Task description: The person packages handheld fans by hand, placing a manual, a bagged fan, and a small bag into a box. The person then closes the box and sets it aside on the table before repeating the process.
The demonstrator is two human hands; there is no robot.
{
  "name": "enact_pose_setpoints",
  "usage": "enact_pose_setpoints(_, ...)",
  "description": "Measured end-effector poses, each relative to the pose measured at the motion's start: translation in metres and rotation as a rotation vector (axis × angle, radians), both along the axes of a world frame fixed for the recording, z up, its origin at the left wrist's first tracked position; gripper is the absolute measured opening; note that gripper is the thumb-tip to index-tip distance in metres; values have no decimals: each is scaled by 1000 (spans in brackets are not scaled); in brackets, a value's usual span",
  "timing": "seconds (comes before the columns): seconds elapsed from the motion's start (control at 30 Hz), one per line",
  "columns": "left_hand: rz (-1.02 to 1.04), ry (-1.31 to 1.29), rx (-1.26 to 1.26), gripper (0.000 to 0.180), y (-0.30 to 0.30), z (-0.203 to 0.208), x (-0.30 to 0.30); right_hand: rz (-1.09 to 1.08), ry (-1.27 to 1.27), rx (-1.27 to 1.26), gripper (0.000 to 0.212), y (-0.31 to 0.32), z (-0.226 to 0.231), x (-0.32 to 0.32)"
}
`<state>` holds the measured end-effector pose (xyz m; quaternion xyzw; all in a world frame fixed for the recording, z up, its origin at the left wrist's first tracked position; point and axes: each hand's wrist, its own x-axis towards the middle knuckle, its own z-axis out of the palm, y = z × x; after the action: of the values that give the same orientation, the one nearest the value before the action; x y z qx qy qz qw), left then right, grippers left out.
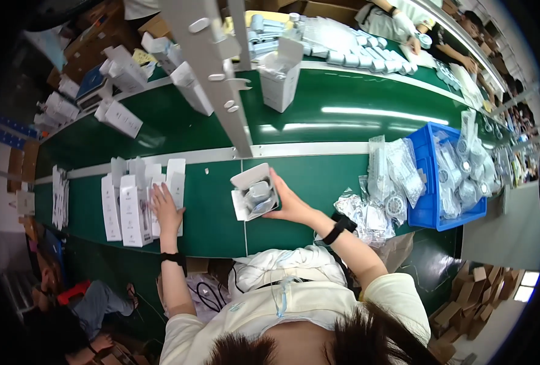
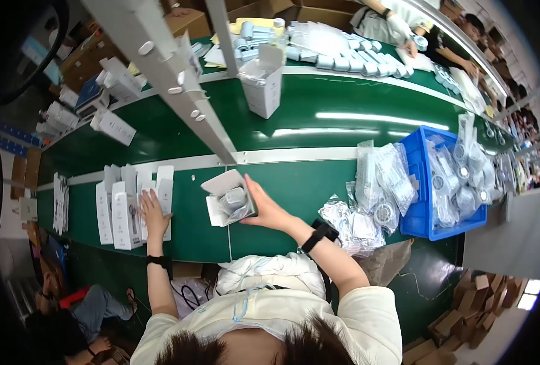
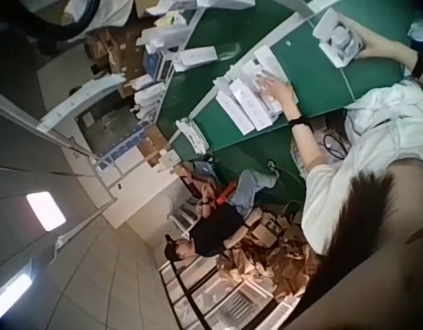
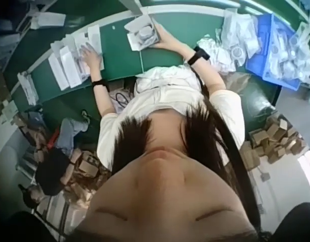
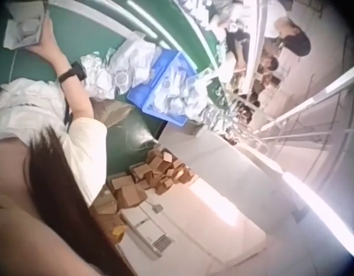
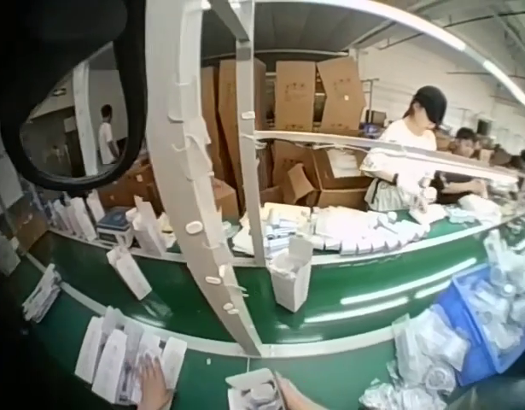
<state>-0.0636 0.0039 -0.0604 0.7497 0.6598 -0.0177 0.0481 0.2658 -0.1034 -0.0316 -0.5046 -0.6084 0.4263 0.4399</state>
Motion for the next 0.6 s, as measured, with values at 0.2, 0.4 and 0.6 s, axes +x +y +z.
enact_pose_setpoints(0.2, 42, -149, 141, 96, -57, 7, 60, -346, 29, 25, 96, 24, -3, 75)
enact_pose_setpoints(0.4, -18, -455, -112, 89, -74, 22, 115, -780, -70, 127, 99, 111, -27, 207)
enact_pose_setpoints(0.6, -153, -601, -562, 82, -26, 0, 83, -897, -888, 96, 94, 83, -44, 232)
